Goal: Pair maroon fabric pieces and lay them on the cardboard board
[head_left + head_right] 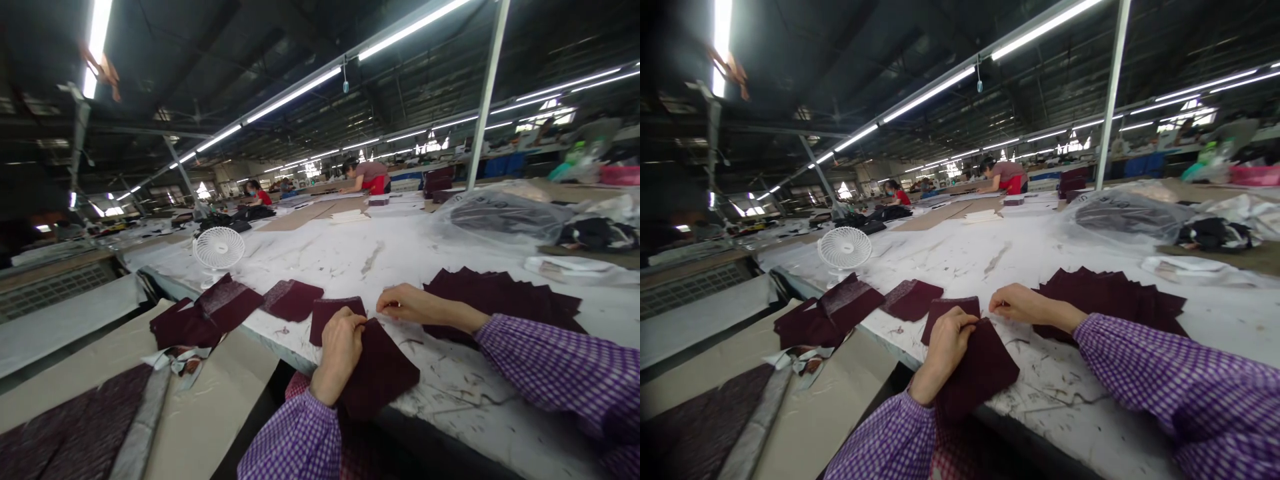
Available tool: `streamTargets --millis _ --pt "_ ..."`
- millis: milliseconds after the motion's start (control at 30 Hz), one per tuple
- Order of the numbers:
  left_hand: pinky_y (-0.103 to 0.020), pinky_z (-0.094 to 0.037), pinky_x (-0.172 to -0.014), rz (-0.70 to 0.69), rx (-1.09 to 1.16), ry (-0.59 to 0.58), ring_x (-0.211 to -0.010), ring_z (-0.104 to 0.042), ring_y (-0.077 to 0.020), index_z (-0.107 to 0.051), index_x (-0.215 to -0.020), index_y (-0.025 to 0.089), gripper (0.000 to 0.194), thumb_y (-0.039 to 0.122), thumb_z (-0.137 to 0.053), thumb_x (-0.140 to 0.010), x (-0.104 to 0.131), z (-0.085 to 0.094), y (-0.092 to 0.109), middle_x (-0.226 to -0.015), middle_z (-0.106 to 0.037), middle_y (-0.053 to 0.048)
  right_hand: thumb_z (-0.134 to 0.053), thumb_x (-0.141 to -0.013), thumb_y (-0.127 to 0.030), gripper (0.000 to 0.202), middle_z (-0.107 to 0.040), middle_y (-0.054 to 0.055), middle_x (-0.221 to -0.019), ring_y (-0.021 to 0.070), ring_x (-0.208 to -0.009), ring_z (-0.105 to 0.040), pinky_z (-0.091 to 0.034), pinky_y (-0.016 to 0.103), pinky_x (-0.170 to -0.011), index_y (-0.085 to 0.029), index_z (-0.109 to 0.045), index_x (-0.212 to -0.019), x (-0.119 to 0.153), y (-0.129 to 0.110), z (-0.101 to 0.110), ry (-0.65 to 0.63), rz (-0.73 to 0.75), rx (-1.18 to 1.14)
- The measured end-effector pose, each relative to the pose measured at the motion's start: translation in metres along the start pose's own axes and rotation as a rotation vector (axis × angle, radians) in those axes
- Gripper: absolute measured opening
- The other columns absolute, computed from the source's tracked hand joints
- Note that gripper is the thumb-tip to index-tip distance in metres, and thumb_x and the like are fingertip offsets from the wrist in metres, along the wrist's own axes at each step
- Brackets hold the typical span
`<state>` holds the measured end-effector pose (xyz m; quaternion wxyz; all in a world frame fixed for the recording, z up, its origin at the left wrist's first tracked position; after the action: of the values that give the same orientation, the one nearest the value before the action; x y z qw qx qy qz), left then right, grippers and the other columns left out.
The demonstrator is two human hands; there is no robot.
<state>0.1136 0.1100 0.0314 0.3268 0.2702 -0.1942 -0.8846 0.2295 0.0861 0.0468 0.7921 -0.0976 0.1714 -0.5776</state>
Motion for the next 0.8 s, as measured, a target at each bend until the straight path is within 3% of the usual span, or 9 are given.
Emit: streamTargets --millis 333,800 --pt "-0.028 -0.043 -0.074 -0.028 -0.02 0.002 -0.082 -0.058 -0.017 -0.074 -0.091 0.021 0.024 0.012 -0.053 -0.083 -0.006 -0.009 0.003 -0.087 -0.065 -0.004 -0.046 -0.083 -0.014 0.022 -0.064 0.006 -0.085 0.0155 -0.077 -0.058 -0.041 0.026 -0.073 -0.016 -0.067 -0.087 0.002 -0.01 -0.003 0.01 0.123 0.109" --pt "-0.028 -0.044 -0.077 -0.036 -0.045 -0.018 -0.085 -0.059 -0.0175 -0.073 -0.092 0.022 0.025 0.012 -0.051 -0.084 -0.005 -0.009 0.004 -0.087 -0.065 -0.004 -0.044 -0.085 -0.016 0.017 -0.059 0.004 -0.081 0.0133 -0.068 -0.052 -0.036 0.025 -0.062 -0.016 -0.061 -0.081 0.002 -0.016 -0.011 0.026 0.134 0.316"
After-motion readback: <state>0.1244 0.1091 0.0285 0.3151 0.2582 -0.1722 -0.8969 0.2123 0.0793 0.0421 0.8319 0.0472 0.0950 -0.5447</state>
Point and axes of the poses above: each hand's wrist, its own x-axis away from the middle knuckle, its own z-axis out of the back of the hand, y = z × x, the point moved 9 cm from there along -x, towards the middle knuckle
